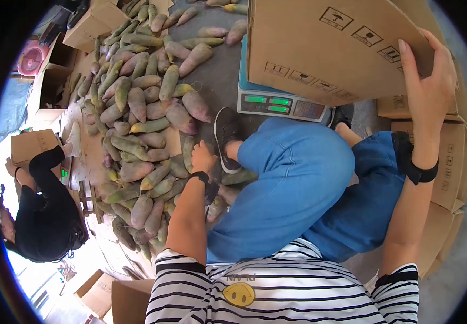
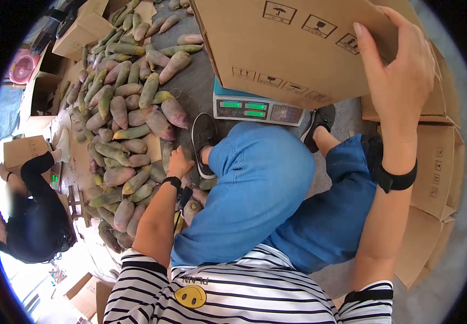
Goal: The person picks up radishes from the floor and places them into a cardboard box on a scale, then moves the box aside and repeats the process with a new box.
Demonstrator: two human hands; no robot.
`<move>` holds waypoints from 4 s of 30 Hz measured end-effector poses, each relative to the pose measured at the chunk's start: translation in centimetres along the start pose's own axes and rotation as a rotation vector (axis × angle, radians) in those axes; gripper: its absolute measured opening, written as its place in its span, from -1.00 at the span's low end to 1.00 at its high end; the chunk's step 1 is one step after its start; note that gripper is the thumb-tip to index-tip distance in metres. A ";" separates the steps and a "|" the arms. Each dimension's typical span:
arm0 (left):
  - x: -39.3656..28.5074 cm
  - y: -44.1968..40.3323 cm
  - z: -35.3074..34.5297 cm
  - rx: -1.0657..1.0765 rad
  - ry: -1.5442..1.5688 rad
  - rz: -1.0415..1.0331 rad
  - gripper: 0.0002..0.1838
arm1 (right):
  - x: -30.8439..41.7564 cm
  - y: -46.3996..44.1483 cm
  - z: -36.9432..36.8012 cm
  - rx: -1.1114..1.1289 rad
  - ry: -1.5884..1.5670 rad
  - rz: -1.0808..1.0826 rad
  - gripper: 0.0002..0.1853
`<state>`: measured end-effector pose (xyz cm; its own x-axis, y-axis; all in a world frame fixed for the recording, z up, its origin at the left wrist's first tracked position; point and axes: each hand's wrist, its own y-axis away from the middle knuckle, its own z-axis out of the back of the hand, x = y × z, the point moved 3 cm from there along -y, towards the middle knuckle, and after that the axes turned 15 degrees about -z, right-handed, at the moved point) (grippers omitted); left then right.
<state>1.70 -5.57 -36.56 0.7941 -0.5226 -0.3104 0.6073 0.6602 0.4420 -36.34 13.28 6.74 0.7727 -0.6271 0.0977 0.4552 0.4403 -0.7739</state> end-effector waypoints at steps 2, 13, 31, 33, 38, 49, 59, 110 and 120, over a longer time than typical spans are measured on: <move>-0.1 -0.3 -0.2 0.016 -0.069 0.011 -0.17 | 0.2 0.0 0.0 -0.019 -0.004 0.031 -0.65; -1.3 4.0 0.7 -0.004 0.059 -0.111 -0.32 | 0.3 0.0 0.1 -0.073 -0.020 0.043 -0.64; -21.7 13.8 37.3 -1.514 0.729 -0.816 -0.50 | 0.0 0.7 0.8 -0.029 -0.115 0.003 -0.62; -26.4 13.4 41.0 -1.642 0.818 -1.089 -0.51 | 0.1 0.7 1.0 -0.030 -0.122 0.007 -0.62; -34.5 9.2 43.0 -1.347 0.557 -1.216 -0.37 | 0.4 0.7 1.4 -0.011 -0.102 0.005 -0.62; -17.5 7.5 17.5 -0.434 0.497 -0.624 -0.67 | 0.2 0.7 0.8 0.061 -0.124 -0.015 -0.61; -2.3 9.2 4.2 0.253 0.135 -0.326 -0.48 | 0.7 0.3 0.7 0.017 -0.049 0.034 -0.62; -1.3 -5.8 -0.2 -0.182 1.188 0.473 -0.32 | 0.5 0.0 -0.5 0.019 0.094 0.054 -0.60; -1.4 6.0 8.3 -0.226 1.560 0.060 -0.62 | 0.6 0.2 -0.2 -0.029 0.013 0.084 -0.59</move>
<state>4.00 -5.36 -26.51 -0.0265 0.4597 -0.8877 0.4531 0.7971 0.3992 -35.87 12.90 6.53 0.8019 -0.5970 0.0239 0.3757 0.4728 -0.7971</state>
